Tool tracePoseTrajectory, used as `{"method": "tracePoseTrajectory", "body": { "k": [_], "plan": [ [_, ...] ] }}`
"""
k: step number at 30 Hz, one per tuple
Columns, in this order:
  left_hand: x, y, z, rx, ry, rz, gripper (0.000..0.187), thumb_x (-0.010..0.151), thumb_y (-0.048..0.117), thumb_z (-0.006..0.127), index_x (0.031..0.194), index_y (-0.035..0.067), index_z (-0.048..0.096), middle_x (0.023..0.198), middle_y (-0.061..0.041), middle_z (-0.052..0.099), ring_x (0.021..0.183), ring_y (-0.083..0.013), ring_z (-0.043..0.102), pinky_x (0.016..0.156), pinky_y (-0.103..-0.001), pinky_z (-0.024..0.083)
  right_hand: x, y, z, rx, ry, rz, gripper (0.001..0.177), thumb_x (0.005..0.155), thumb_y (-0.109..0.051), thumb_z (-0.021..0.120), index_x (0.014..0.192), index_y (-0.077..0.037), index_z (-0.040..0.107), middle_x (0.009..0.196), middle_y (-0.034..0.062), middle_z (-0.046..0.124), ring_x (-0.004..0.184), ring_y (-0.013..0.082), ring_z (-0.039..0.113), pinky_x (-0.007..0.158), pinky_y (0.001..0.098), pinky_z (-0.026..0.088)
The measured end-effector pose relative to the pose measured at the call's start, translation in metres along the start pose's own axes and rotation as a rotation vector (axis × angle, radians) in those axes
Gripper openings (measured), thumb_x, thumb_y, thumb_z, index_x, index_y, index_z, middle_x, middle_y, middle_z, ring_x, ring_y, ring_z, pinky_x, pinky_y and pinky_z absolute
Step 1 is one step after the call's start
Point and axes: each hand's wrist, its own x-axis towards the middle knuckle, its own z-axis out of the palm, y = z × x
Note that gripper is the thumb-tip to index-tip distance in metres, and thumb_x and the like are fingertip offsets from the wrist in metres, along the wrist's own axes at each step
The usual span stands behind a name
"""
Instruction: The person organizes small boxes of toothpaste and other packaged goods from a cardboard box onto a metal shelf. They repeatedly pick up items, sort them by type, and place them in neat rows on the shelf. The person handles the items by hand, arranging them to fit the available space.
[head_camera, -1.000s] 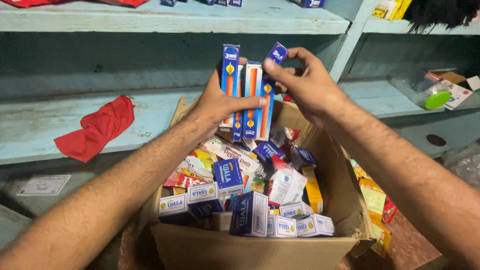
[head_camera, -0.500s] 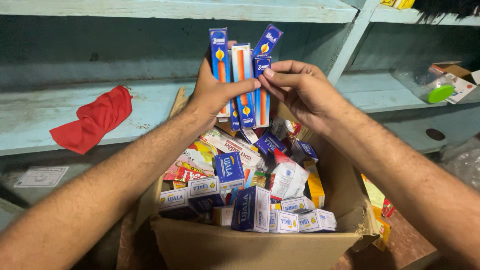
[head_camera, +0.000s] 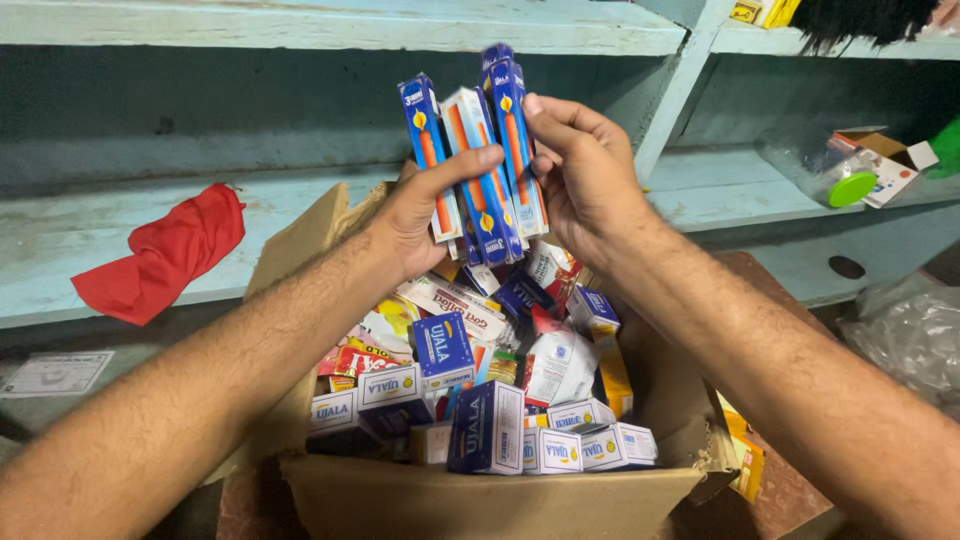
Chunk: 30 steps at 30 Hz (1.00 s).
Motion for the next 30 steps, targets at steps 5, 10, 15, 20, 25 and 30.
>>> {"method": "tracePoseTrajectory", "body": {
  "k": [5,10,15,20,25,30],
  "plan": [
    [-0.001,-0.005,0.002,0.118,0.05,0.057,0.038,0.083,0.011,0.082,0.118,0.003,0.068,0.102,-0.012,0.075,0.09,-0.0213,0.076,0.079,-0.041,0.065,0.005,0.001,-0.006,-0.064,-0.066,0.015,0.021,0.098,0.006,0.063,0.118,0.01,0.066,0.094,0.0088,0.069,0.07,0.0074,0.057,0.067,0.02,0.053],
    [-0.002,0.0,0.002,0.18,0.103,0.093,0.041,0.079,0.004,0.082,0.117,0.003,0.067,0.101,-0.013,0.076,0.088,-0.0221,0.076,0.076,-0.041,0.066,-0.001,-0.003,-0.003,-0.234,-0.042,0.09,0.036,0.094,0.001,0.065,0.129,0.009,0.064,0.1,0.0085,0.073,0.081,0.0099,0.064,0.078,0.0226,0.058],
    [-0.003,0.01,0.004,0.109,0.112,0.06,0.039,0.075,0.003,0.08,0.111,0.005,0.065,0.093,-0.012,0.076,0.08,-0.0272,0.08,0.071,-0.043,0.068,-0.022,-0.02,0.0,-0.692,-0.07,0.205,0.055,0.101,-0.022,0.068,0.155,-0.022,0.057,0.11,0.0044,0.069,0.086,0.0088,0.063,0.068,0.0279,0.05],
    [0.004,0.016,0.009,0.251,0.206,0.138,0.042,0.075,0.006,0.086,0.112,0.005,0.066,0.095,-0.008,0.074,0.081,-0.0206,0.076,0.069,-0.041,0.067,-0.044,-0.021,0.014,-0.649,-0.265,0.291,0.092,0.088,-0.018,0.07,0.163,-0.032,0.02,0.113,0.0124,0.07,0.081,0.0183,0.07,0.071,0.0364,0.064],
    [0.0,0.024,0.02,0.298,0.261,0.093,0.039,0.074,0.009,0.087,0.108,0.003,0.068,0.092,-0.009,0.074,0.077,-0.0212,0.076,0.064,-0.041,0.067,-0.048,-0.016,0.026,-0.71,-0.21,0.152,0.088,0.089,-0.016,0.07,0.163,-0.022,0.024,0.116,0.0163,0.069,0.083,0.0185,0.07,0.069,0.0353,0.062],
    [-0.009,0.023,0.024,0.255,0.265,0.019,0.041,0.072,0.006,0.086,0.109,0.006,0.068,0.094,-0.007,0.075,0.08,-0.0184,0.076,0.066,-0.038,0.065,-0.051,-0.015,0.029,-0.78,-0.199,0.137,0.088,0.091,-0.014,0.069,0.164,-0.02,0.021,0.121,0.016,0.068,0.097,0.0158,0.071,0.078,0.0335,0.063]
  ]
}}
